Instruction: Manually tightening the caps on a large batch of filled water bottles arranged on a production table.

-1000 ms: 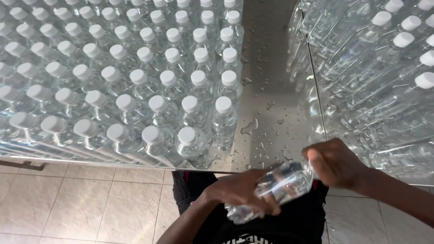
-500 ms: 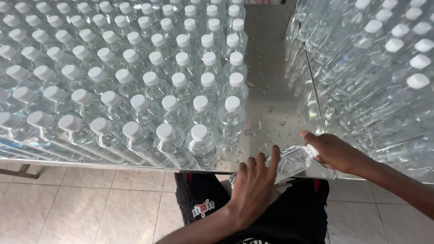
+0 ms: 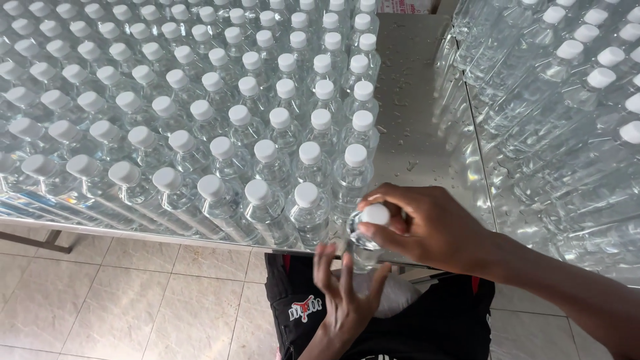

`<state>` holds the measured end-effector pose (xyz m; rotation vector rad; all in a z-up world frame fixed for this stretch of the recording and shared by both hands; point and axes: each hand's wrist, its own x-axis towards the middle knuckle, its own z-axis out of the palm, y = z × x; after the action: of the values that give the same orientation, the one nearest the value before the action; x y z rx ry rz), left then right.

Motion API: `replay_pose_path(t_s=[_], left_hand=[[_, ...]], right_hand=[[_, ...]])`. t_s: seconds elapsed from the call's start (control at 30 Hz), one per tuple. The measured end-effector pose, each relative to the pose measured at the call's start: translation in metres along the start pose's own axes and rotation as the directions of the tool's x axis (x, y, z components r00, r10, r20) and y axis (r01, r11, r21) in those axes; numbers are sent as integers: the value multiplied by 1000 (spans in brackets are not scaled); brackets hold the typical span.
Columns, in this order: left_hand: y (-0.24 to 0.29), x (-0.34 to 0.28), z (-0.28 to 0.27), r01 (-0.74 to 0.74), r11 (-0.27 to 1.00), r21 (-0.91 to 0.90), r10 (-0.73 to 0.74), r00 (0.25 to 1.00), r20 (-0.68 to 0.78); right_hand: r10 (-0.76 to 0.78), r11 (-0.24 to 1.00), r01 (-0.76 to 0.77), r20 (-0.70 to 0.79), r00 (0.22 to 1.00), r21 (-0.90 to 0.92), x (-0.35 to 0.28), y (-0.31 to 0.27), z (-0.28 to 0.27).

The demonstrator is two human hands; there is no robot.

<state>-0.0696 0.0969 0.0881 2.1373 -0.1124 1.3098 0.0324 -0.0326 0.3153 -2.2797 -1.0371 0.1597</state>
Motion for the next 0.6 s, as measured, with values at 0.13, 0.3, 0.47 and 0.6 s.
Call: replay_pose_path(t_s=[0.13, 0.3, 0.47, 0.6], left_hand=[[-25, -6, -7, 72, 970, 233, -55, 995, -79], [-31, 6, -8, 109, 964, 244, -101, 994, -48], [-38, 6, 5, 131, 969, 209, -124, 991, -49], [-42, 1, 13, 112, 952, 284, -102, 994, -51]], right_hand=[[-60, 995, 60, -3, 998, 79, 18, 2, 8], [-96, 988, 100, -38, 995, 121, 9, 23, 23], [-140, 987, 147, -100, 985, 65, -16, 57, 61], [-122, 990, 134, -237, 964, 34, -18, 69, 97]])
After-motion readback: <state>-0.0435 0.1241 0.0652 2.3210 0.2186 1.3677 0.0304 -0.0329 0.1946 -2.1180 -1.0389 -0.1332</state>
